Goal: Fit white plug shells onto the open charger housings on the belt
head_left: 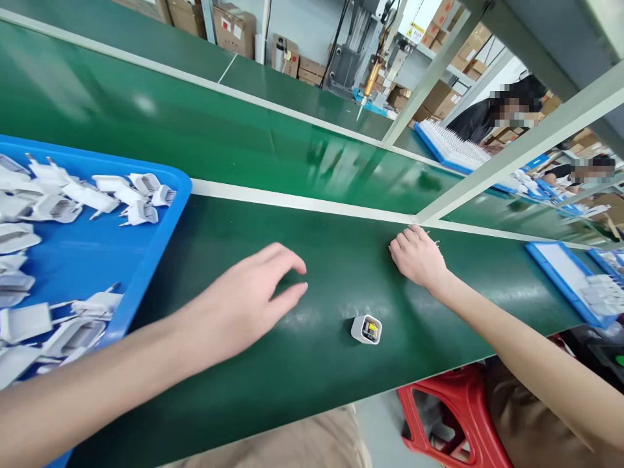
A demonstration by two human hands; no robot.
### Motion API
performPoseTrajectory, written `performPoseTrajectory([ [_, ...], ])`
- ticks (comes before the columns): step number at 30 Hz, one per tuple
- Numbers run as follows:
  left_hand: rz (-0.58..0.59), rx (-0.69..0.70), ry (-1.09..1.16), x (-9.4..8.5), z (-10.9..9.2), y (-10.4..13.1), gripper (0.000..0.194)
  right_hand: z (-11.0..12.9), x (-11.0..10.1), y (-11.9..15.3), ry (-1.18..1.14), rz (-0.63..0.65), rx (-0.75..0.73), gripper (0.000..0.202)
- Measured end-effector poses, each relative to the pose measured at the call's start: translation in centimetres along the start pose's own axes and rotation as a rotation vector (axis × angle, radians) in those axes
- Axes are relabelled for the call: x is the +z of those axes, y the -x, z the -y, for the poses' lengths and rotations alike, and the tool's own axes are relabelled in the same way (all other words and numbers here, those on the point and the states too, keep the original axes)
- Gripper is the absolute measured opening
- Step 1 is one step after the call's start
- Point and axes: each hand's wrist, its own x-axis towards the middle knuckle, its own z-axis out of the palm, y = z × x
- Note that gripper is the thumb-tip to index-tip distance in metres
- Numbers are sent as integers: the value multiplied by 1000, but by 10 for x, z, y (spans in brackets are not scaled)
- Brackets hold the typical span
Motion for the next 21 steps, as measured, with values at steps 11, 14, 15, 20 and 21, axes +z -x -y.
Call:
performPoseTrajectory([
  [11, 221, 303, 81, 87, -45, -39, 14, 54, -89, 47, -815, -29, 110, 42],
  [14, 209, 199, 278, 72, -41, -39, 13, 79, -105, 51, -1152, 41, 72, 66],
  [15, 204, 152, 337, 64, -41, -37, 13, 84, -105, 47, -1163, 13, 67, 61],
  [20, 166, 37, 651, 27, -44, -28, 21, 85, -95, 6, -993, -320, -67, 25],
  [21, 159, 31, 707, 22, -43, -27, 24, 84, -94, -3, -952, -357, -90, 23],
])
